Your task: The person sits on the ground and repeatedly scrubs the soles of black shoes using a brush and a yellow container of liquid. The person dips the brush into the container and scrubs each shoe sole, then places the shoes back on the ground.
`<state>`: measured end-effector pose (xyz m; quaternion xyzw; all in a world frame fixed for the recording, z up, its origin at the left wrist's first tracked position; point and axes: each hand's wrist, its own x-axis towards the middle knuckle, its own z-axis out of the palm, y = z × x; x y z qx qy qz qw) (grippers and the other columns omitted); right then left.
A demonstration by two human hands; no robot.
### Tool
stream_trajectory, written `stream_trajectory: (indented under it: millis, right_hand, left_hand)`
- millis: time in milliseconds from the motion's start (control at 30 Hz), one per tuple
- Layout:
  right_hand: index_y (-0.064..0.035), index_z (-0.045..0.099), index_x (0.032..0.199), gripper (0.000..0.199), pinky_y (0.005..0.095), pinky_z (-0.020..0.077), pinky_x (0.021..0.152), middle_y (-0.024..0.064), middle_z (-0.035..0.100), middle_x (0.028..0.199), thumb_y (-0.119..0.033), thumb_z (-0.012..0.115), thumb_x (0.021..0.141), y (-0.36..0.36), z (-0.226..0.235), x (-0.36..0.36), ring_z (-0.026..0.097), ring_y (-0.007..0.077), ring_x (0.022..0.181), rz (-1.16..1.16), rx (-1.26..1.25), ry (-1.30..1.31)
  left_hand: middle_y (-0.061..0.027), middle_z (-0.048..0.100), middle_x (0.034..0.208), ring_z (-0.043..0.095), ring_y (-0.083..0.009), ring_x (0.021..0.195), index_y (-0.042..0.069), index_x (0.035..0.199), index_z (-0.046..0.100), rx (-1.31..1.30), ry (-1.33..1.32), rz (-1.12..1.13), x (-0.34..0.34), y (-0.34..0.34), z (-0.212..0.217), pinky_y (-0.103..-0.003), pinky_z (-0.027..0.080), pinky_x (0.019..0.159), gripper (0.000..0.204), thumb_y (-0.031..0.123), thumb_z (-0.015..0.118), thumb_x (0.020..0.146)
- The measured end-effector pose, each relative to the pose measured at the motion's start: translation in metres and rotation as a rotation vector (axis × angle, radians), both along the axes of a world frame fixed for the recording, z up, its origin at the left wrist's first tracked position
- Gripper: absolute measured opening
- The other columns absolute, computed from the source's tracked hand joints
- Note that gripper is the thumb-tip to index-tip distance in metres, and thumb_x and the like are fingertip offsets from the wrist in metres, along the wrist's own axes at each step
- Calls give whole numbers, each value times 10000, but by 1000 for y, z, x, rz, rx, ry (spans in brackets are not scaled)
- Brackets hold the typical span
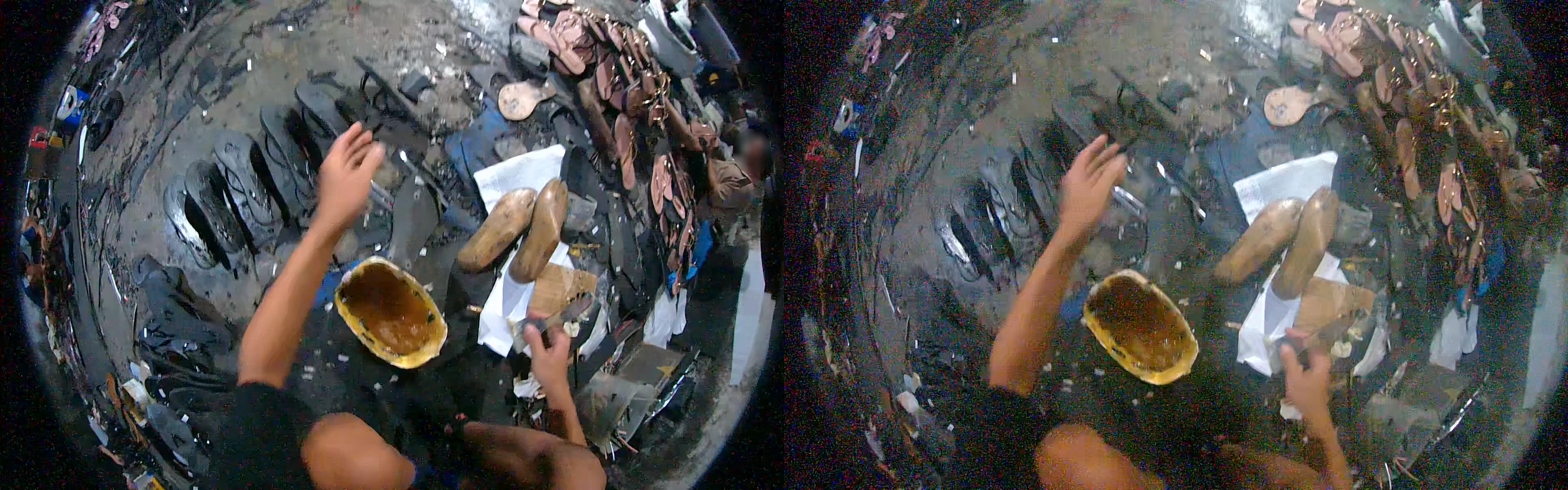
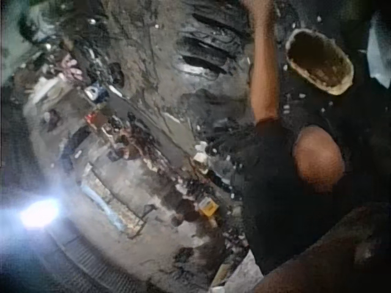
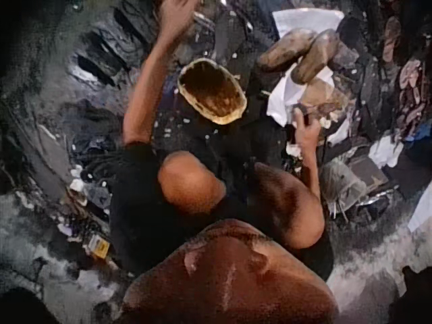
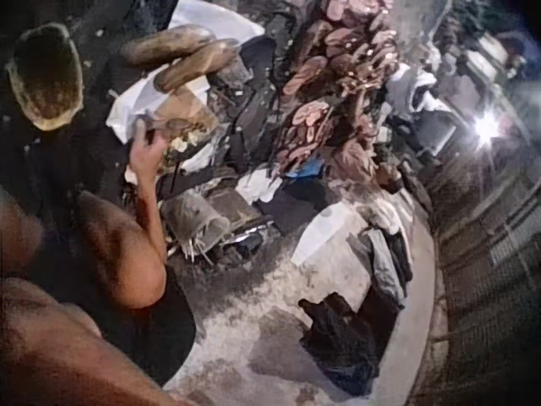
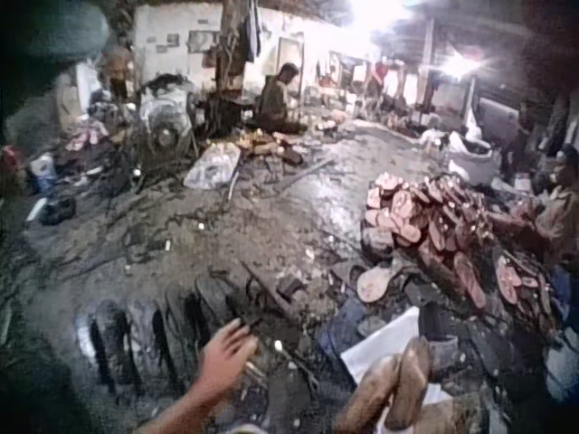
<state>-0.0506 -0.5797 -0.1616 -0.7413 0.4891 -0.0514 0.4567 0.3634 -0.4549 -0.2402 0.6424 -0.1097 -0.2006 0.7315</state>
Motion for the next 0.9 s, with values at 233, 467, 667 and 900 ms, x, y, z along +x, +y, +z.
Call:
stream_trajectory:
  millis: [233, 467, 667, 900]
  right_hand:
    - [-37, 627, 1249, 312, 272, 480, 873, 37, 666, 1169, -159, 664, 965, 0, -4, 87, 608, 108, 1008, 193, 60, -36]
    - [-31, 665, 1227, 342, 208, 438, 680, -6, 672, 942, -242, 695, 960, 59, 6, 135, 559, 59, 784, 387, 242, -122]
    - [1, 624, 1254, 359, 238, 458, 768, 38, 668, 1015, -202, 684, 965, 83, -9, 113, 585, 112, 906, 381, 394, -58]
    - [-24, 628, 1259, 338, 244, 484, 786, 42, 685, 1055, -208, 659, 978, 92, -1, 112, 612, 107, 920, 392, 377, -74]
  left_hand:
    - [-115, 717, 1013, 710, -262, 915, 37, 1176, 647, 1107, 85, -948, -275, 355, 57, -399, 566, 824, 275, 139, 662, 921]
    - [-154, 584, 1201, 579, -357, 1086, 53, 1326, 510, 1040, 166, -888, -519, 354, 54, -454, 485, 941, 555, 236, 732, 852]
    - [-188, 470, 1362, 466, -438, 1233, 67, 1455, 393, 1065, 188, -779, -551, 346, 39, -502, 416, 1040, 814, 319, 792, 793]
    - [-164, 470, 1385, 479, -432, 1208, 129, 1501, 401, 845, 25, -973, -536, 349, 34, -514, 419, 1027, 914, 187, 815, 688]
